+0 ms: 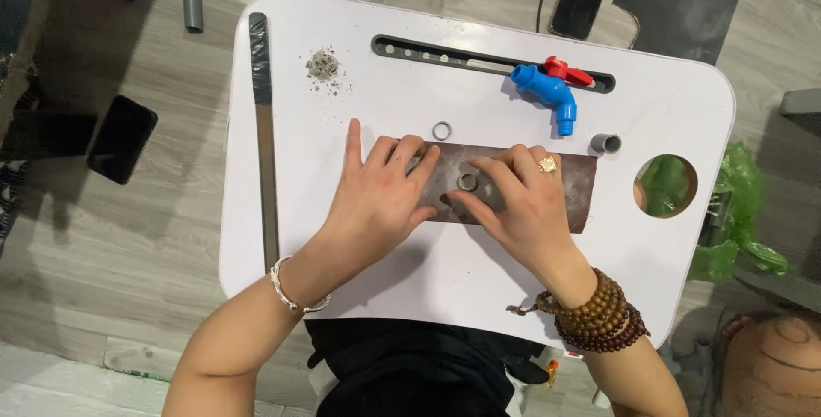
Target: Sanding a small metal ring on a piece of sandpaper and using a metal rod to clear debris or adjust the ring.
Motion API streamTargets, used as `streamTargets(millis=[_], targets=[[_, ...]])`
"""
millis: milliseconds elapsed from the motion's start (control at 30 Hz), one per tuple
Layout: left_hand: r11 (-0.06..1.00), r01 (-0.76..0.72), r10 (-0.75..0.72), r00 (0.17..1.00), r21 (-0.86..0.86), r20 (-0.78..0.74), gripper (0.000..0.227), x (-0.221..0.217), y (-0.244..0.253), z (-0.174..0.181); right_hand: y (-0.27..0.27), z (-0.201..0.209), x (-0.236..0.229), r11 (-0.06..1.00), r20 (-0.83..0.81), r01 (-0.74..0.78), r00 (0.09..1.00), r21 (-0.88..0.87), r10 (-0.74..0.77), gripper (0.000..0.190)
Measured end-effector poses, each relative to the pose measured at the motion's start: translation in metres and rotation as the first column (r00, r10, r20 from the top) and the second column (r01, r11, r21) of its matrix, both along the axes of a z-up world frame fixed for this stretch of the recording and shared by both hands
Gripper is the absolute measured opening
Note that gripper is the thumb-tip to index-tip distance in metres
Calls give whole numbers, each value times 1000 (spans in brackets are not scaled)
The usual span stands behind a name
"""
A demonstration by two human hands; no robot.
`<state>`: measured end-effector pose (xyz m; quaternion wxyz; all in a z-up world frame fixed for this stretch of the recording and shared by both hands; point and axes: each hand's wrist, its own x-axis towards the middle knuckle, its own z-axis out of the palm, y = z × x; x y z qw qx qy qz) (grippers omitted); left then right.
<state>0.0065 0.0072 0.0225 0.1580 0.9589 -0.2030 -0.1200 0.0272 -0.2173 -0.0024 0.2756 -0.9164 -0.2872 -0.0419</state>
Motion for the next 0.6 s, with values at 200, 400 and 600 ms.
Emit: streamTargets(millis=[200,400,600], targets=[[1000,15,-15,1000,15,10,73,1,0,-1,-5,5,0,996,-82,-85,993,-28,83,26],[1000,13,-13,1000,10,27,74,0,0,-1,-14,0,6,999,-117,-36,993,-9,34,17],[999,20,-20,1000,35,-6,74,2,-2,1,-4,1,1,996,-91,-84,992,6,84,18]])
